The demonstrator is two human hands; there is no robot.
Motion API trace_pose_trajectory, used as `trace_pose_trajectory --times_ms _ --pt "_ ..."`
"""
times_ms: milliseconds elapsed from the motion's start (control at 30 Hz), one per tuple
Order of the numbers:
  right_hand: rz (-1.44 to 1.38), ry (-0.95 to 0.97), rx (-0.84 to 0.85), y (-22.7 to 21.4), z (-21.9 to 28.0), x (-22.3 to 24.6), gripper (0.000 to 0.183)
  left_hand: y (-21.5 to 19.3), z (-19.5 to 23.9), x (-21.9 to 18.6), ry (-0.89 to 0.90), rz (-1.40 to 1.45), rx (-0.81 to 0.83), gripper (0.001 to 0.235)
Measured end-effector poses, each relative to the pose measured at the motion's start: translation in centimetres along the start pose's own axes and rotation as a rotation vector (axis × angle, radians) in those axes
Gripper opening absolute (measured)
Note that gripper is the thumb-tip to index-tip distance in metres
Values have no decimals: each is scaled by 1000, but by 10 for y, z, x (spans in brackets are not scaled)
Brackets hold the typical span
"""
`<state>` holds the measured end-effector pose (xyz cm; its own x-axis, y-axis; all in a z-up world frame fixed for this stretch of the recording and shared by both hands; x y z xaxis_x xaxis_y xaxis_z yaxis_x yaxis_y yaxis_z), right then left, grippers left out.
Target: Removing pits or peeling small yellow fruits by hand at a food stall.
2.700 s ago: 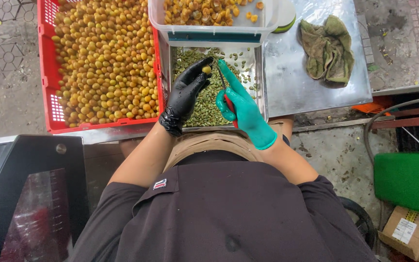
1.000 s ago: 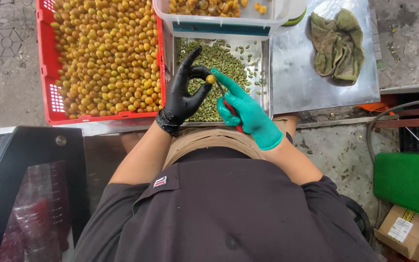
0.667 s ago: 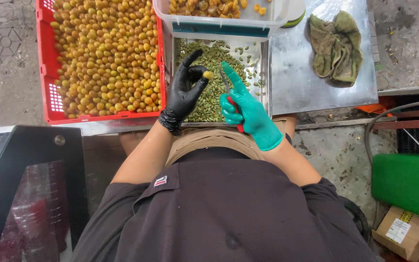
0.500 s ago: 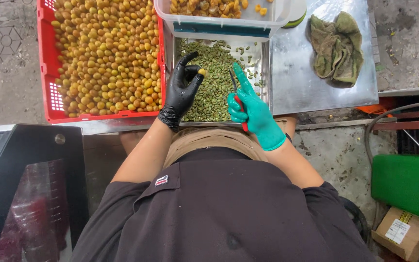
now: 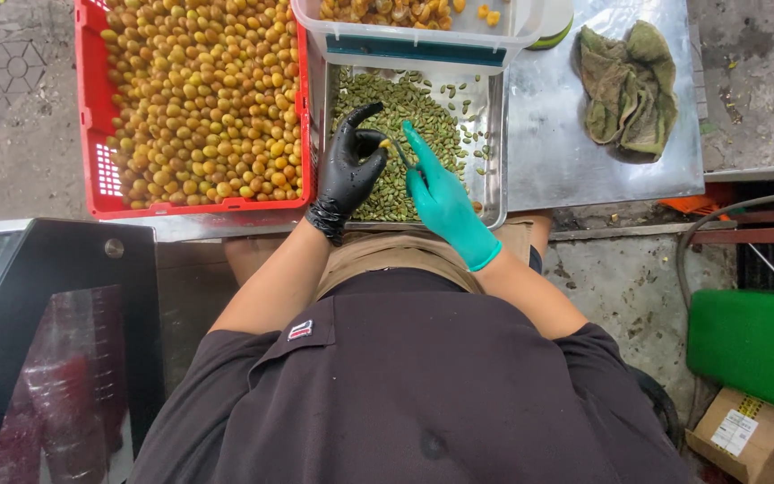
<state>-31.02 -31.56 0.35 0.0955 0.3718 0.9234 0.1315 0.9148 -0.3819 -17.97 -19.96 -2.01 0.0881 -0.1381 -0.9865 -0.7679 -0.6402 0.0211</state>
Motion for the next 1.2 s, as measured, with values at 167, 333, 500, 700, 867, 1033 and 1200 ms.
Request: trace_pose_trajectory --times_ms 167,333,500,700,867,1033,1200 --pt "175 221 7 3 -12 -60 70 -15 6 18 -59 -20 -38 56" --pt "344 83 -75 -3 -46 -73 39 -27 18 24 -95 -18 -43 46" --pt "671 -368 -275 -32 -109 -10 33 -30 31 29 -157 -28 -39 40" --pt "1058 -379 -225 -30 -151 -12 48 -32 46 21 -117 -37 32 31" --pt "994 -205 -32 -37 -123 -37 35 -36 57 6 -137 5 95 31" --pt "909 -155 -25 -43 -105 -61 30 -50 65 -16 -133 -12 117 32" --pt "680 -134 -110 -72 -64 -79 26 -77 57 -19 -74 6 42 32"
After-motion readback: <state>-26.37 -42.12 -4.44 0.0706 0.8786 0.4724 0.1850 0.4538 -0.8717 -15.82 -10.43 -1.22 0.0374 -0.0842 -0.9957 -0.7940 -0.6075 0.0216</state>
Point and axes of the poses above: each hand's wrist, its own z-axis away from the middle knuckle, its own y-axis out of the palm, x = y × z, the point moved 6 cm from there along -z, towards the middle knuckle, and after that the axes turned 9 degrees about x, right-handed, at the moved point
